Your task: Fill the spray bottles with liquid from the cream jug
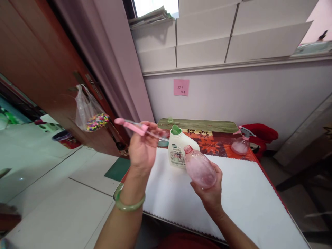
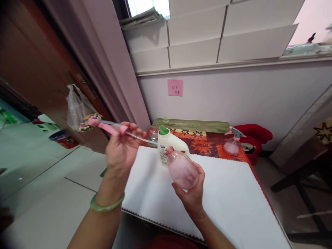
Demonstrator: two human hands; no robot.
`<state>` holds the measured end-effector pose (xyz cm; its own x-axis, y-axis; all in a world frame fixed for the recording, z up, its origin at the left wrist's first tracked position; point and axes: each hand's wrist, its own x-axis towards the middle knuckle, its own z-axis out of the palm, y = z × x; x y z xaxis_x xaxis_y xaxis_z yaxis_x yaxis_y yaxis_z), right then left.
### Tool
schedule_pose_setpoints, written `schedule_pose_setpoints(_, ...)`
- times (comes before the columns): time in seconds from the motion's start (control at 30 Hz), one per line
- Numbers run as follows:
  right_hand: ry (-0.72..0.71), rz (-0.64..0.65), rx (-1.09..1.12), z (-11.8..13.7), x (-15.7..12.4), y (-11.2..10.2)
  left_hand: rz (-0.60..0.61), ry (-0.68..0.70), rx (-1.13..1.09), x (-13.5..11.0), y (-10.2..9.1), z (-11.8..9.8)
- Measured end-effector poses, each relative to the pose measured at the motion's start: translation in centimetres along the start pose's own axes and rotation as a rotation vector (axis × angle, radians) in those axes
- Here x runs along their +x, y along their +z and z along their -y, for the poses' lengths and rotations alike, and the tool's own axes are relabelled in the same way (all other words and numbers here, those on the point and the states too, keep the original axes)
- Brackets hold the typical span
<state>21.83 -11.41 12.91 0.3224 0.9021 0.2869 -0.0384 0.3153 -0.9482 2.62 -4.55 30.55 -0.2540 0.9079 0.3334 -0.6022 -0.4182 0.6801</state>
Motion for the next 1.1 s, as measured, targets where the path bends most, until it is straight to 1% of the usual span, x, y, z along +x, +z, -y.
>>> schedule_pose_setpoints(0.07, 0.012, 0.003, -0.015, -0.4, 0.9, -1.1, -0.112, 0.091, -0.035, 1.4, -2.9, -1.8)
schedule_pose_setpoints(0.13, 0.024, -0.005, -0.044, -0.5, 2.5, -2.1, -0.226, 0.138, -0.046, 2.0, -6.7, -2.5)
schedule_pose_setpoints(0.17, 0.031, -0.005, -0.052, -0.4, 3.5, -2.5, -0.267, 0.123, -0.040, 2.0, -8.9, -2.3)
schedule_pose_setpoints(0.2, 0.043, 0.003, -0.045, -0.3, 4.7, -2.8, -0.293, 0.065, -0.035, 1.6, -11.2, -1.7)
schedule_pose_setpoints(0.27, 0.074, 0.047, 0.024, 0.3, 7.1, -3.1, -0.338, -0.149, -0.060, -0.1, -15.6, 0.4)
schedule_pose_setpoints(0.33, 0.099, 0.121, 0.113, 1.1, 9.5, -3.1, -0.362, -0.366, -0.140, -2.7, -19.3, 3.4)
schedule_pose_setpoints(0.37, 0.103, 0.161, 0.134, 1.6, 10.6, -3.0, -0.361, -0.424, -0.146, -4.1, -20.8, 5.0)
schedule_pose_setpoints(0.43, 0.107, 0.233, 0.130, 2.4, 12.4, -2.7, -0.353, -0.486, -0.152, -6.8, -23.0, 7.8)
schedule_pose_setpoints(0.5, 0.130, 0.286, 0.119, 3.1, 13.8, -2.3, -0.340, -0.520, -0.159, -8.7, -24.5, 9.8)
schedule_pose_setpoints(0.57, 0.171, 0.323, 0.124, 3.7, 14.7, -1.9, -0.317, -0.532, -0.168, -9.7, -25.8, 11.1)
schedule_pose_setpoints(0.67, 0.211, 0.357, 0.123, 4.4, 15.6, -1.1, -0.255, -0.559, -0.184, -10.0, -27.7, 12.1)
schedule_pose_setpoints(0.77, 0.233, 0.379, 0.137, 5.0, 16.2, -0.3, -0.195, -0.577, -0.184, -9.9, -28.7, 12.3)
schedule_pose_setpoints(0.83, 0.242, 0.384, 0.156, 5.4, 16.6, 0.1, -0.199, -0.581, -0.188, -9.9, -28.7, 12.2)
schedule_pose_setpoints(1.0, 0.206, 0.384, 0.135, 5.7, 17.6, 0.8, -0.309, -0.590, -0.235, -10.0, -27.4, 11.4)
schedule_pose_setpoints(1.1, 0.197, 0.390, 0.105, 5.7, 17.9, 1.1, -0.369, -0.600, -0.261, -10.0, -27.0, 11.2)
